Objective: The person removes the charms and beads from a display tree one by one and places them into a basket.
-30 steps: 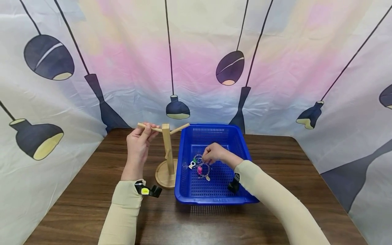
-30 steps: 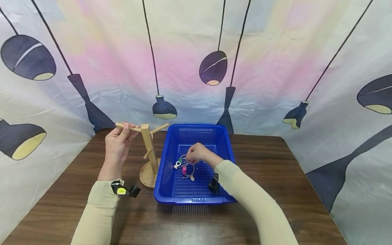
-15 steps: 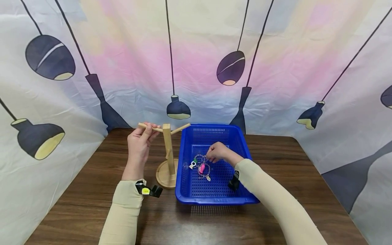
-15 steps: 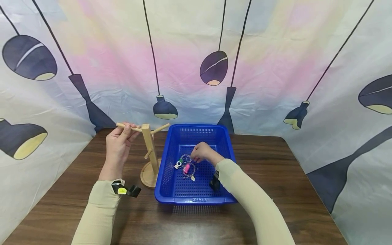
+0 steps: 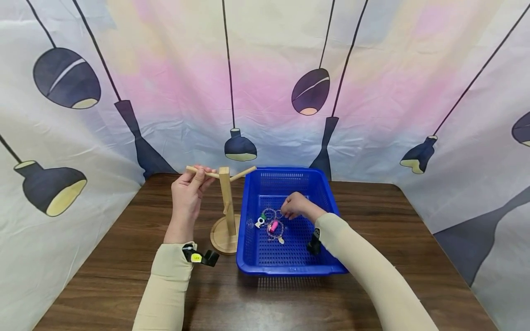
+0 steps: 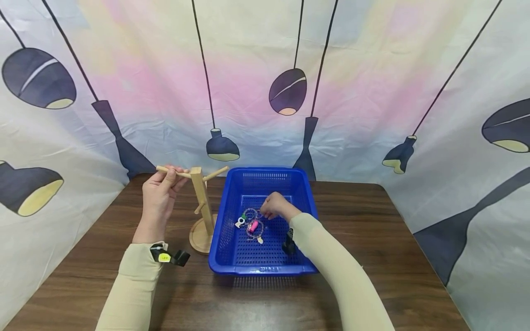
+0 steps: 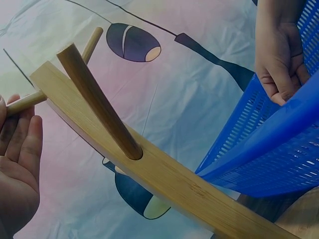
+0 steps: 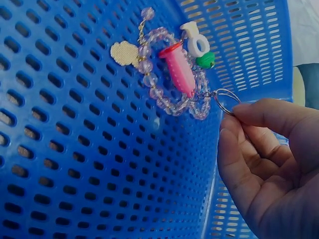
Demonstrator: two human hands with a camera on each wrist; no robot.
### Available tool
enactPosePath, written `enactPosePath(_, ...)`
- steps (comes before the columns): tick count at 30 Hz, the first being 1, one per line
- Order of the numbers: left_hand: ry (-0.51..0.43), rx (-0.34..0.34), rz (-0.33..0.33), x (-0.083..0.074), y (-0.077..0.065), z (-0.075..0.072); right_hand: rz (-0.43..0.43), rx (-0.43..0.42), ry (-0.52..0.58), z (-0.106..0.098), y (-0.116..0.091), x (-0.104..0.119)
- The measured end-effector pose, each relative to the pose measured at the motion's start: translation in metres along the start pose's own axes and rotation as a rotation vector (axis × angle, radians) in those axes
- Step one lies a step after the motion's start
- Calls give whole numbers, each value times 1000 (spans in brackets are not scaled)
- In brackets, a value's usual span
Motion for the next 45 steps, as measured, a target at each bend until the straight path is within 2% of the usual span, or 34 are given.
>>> enactPosePath(15,-10,3,-9,1,0,0,35,-6,-24,6,11,-7)
enactPosePath(30,-17,10,-11,0,1,-2,100,-45,-10,10,20,-16)
enactPosePath(45,5,8,-5,-1,0,-2,118,-82,-42,11,27,-22)
Point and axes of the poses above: each hand's wrist, its own y-axis towards the middle knuckle, its own z-axis out of the palm, x = y × z, the point moved 4 cm from there along y, towards the middle knuckle, and after that the axes turned 4 degrees about x, right-handed, at the moved point
